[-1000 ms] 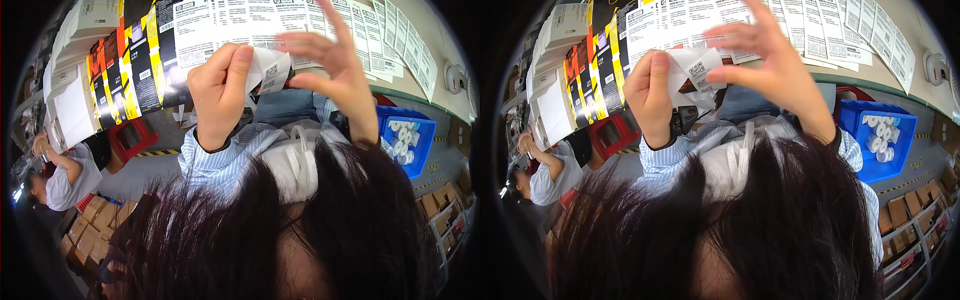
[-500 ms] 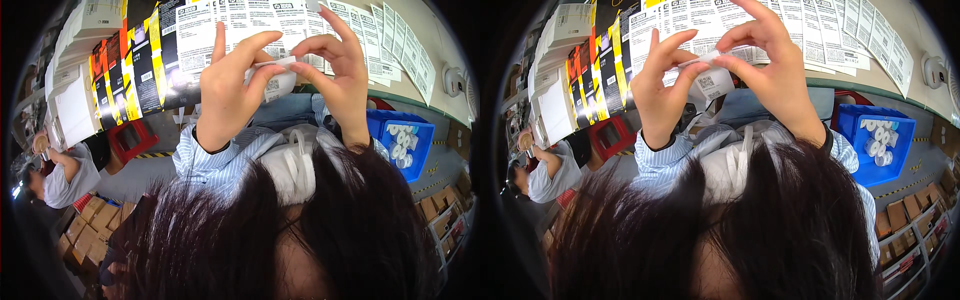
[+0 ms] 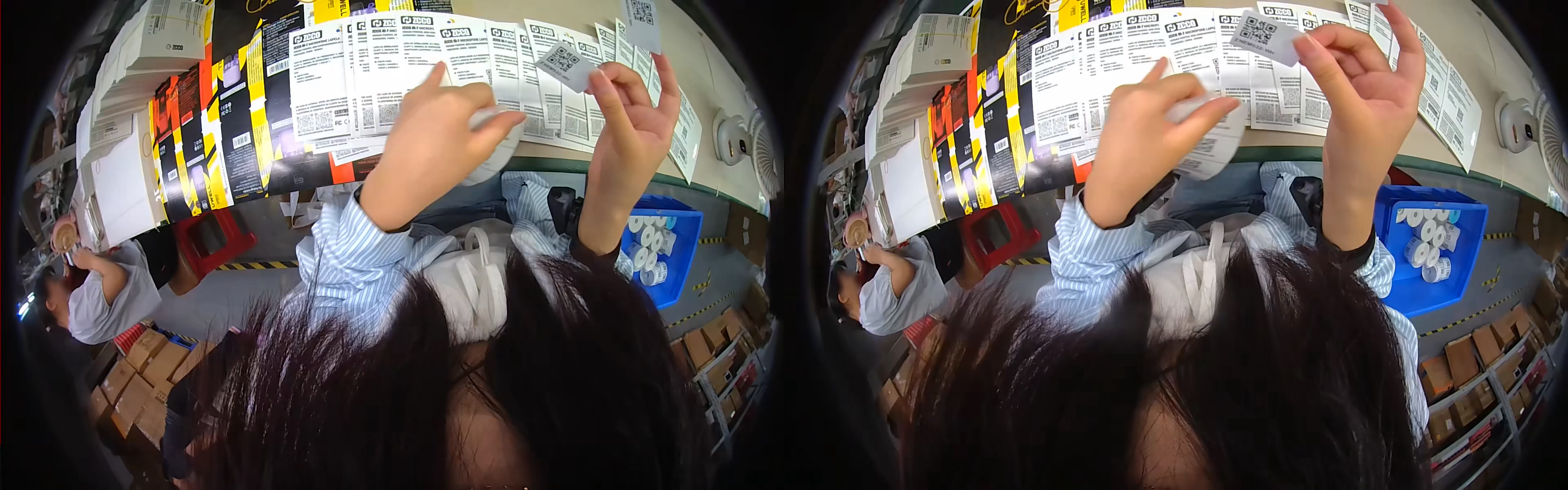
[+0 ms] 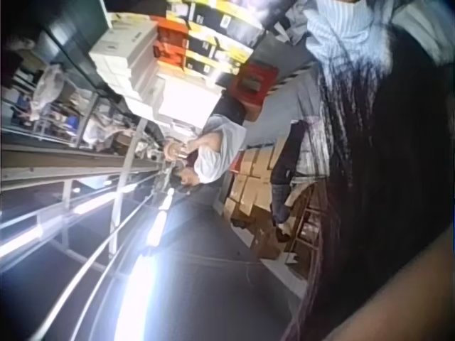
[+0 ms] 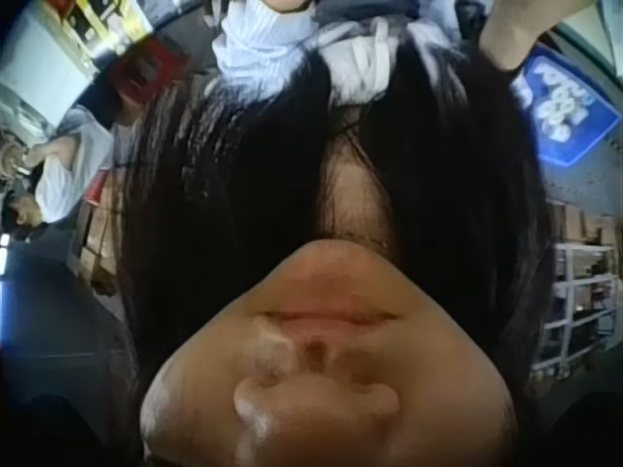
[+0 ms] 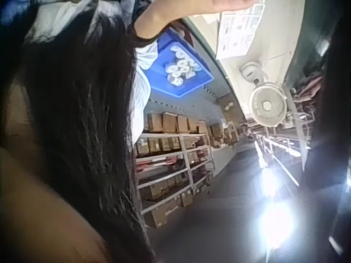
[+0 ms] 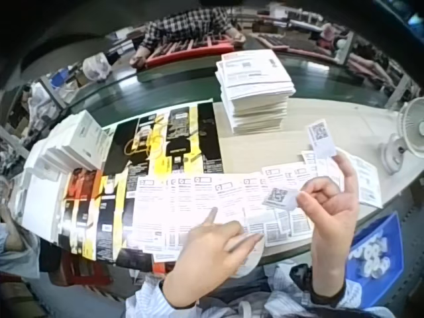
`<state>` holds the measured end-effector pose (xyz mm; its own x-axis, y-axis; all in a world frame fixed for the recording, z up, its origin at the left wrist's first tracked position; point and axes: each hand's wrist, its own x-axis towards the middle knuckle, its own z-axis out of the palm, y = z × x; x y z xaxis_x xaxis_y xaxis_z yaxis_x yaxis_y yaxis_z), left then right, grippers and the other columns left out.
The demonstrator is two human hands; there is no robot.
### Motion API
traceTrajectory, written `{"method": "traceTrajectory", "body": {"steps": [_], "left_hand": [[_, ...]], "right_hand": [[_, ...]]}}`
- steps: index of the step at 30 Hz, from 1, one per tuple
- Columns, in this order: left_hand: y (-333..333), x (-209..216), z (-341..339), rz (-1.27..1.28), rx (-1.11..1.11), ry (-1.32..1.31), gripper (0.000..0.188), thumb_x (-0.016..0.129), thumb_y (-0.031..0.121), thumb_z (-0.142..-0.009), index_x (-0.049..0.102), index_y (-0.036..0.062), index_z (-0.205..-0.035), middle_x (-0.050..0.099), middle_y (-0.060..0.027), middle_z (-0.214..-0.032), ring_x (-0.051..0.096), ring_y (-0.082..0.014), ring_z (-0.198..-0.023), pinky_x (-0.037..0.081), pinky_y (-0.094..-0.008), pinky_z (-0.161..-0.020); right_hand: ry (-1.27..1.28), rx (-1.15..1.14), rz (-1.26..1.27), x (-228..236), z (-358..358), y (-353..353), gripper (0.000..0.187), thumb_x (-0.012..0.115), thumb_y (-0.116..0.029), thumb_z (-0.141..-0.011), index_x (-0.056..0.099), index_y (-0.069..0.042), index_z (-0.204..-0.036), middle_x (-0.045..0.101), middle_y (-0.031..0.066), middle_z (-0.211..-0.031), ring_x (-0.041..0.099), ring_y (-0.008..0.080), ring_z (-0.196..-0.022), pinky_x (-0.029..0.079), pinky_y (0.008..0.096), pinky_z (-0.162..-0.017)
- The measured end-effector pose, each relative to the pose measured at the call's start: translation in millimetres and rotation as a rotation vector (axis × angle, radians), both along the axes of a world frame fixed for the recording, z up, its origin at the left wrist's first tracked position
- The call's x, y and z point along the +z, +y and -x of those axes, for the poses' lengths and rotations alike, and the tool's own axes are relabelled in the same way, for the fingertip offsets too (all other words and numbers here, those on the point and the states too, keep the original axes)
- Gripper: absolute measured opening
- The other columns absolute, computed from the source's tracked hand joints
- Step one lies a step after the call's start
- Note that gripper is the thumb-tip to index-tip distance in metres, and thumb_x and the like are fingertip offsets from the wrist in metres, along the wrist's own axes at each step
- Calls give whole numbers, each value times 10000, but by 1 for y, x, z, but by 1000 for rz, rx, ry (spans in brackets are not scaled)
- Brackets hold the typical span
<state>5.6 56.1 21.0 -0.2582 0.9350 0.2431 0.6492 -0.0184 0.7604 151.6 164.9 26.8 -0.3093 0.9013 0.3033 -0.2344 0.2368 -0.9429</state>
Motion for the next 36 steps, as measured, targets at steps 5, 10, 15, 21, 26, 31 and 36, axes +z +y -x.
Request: {"method": "traceTrajectory", "body": {"steps": [5,10,15,21,26,31,36], "left_hand": [[19,-6,-13,-49,-55,75,264,671,224,-764,577,4,-653,545,-140,-532,511,-344,-485,298,-458,-1046],[3,4,-8,-70,-111,8,236,668,210,-764,582,24,-646,541,-110,-526,491,-313,-454,313,-448,-1043],[-22,-6,12,76,-159,200,232,666,200,-769,575,30,-640,513,-106,-492,482,-296,-438,324,-444,-1038],[-33,-15,12,123,-211,268,207,655,189,-782,583,27,-675,520,-108,-479,499,-294,-451,323,-441,-1038],[-35,-15,13,157,-227,253,269,593,234,-821,578,26,-651,538,-125,-493,569,-285,-528,303,-420,-1041],[-37,-15,15,139,-201,199,264,608,219,-810,556,37,-626,520,-110,-469,543,-278,-487,305,-420,-1043],[-37,-17,15,151,-186,160,253,628,202,-795,545,43,-617,493,-97,-446,519,-270,-456,308,-421,-1045]], "right_hand": [[9,29,-34,-3,4,-2,653,608,82,-783,218,77,-1307,581,132,-895,574,172,-844,442,265,-789],[-130,15,-19,-2,6,1,646,592,73,-796,213,63,-1319,577,122,-893,573,165,-851,448,262,-779],[-81,136,30,-16,29,-5,639,573,50,-803,248,0,-1350,585,137,-996,566,200,-899,437,297,-813],[-725,185,-706,-38,62,-20,762,645,-99,-771,192,24,-1372,219,274,-1371,223,431,-1281,241,464,-1045],[-848,36,-620,-40,53,-14,758,616,-46,-754,191,18,-1378,258,283,-1343,273,445,-1241,249,453,-1041],[-508,-24,-409,-39,48,-9,758,639,6,-752,206,17,-1375,461,208,-1181,465,295,-1116,371,365,-955],[-220,232,123,-40,47,-1,749,606,71,-776,176,-4,-1384,541,99,-937,551,161,-873,454,252,-783]]}}
